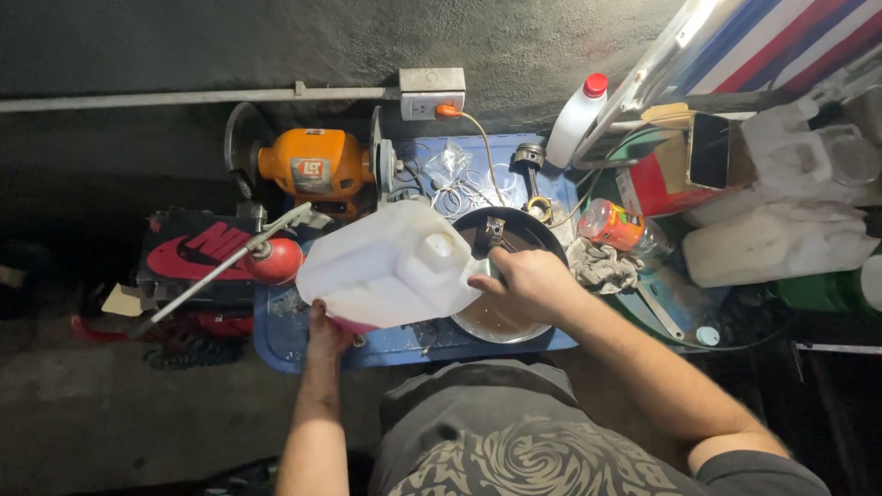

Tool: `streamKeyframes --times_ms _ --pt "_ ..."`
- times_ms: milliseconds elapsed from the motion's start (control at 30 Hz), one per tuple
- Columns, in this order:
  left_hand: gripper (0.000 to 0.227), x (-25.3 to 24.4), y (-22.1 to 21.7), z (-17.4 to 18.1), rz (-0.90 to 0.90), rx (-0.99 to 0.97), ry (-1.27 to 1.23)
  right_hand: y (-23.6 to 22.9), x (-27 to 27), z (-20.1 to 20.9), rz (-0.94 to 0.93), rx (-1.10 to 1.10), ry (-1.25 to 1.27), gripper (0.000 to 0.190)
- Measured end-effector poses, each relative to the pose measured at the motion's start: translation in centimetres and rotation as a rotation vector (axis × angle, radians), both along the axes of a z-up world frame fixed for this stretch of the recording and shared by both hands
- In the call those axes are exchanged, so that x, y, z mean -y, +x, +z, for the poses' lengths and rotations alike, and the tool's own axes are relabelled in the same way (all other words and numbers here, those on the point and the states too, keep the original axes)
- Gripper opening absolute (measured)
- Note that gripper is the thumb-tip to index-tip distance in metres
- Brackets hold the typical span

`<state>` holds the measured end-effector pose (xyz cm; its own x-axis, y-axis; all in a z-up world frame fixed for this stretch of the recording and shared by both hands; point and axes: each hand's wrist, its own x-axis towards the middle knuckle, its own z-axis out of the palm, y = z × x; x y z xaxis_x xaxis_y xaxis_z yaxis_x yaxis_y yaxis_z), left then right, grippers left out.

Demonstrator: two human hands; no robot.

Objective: The person cleans a piston submerged in a dark liquid using a screwdriver to scrape the top and sides. They then pour a clear liquid from a white plastic jug into the bowl to rinse the piston.

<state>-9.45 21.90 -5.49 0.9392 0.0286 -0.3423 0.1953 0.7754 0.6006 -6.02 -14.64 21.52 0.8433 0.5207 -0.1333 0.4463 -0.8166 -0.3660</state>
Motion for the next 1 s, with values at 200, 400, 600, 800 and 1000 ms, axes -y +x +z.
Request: streamKeyframes --times_ms 200,400,600,800,1000 --pt "0.102 0.4 -1.5 2.2 0.023 -0.045 -0.044 0.5 -0.8 2.5 0.38 0.293 0.248 0.037" --pt "0.103 0.3 -0.3 1.9 0.039 0.0 -0.029 0.8 -0.5 2.2 0.251 0.115 0.526 0.03" --pt "0.098 -1.1 0.1 0.7 0.04 -0.025 0.021 3.3 1.5 -3.8 -0.053 -0.255 0.896 0.018" --pt "0.062 -2.4 0.5 -1.1 0.084 -0.059 -0.785 3.4 -4.7 4.5 -0.006 -0.15 0.555 0.048" --pt "0.067 -4.4 0.0 -1.6 0.011 -0.042 0.37 5.3 -3.5 0.7 -0.098 -0.226 0.489 0.037"
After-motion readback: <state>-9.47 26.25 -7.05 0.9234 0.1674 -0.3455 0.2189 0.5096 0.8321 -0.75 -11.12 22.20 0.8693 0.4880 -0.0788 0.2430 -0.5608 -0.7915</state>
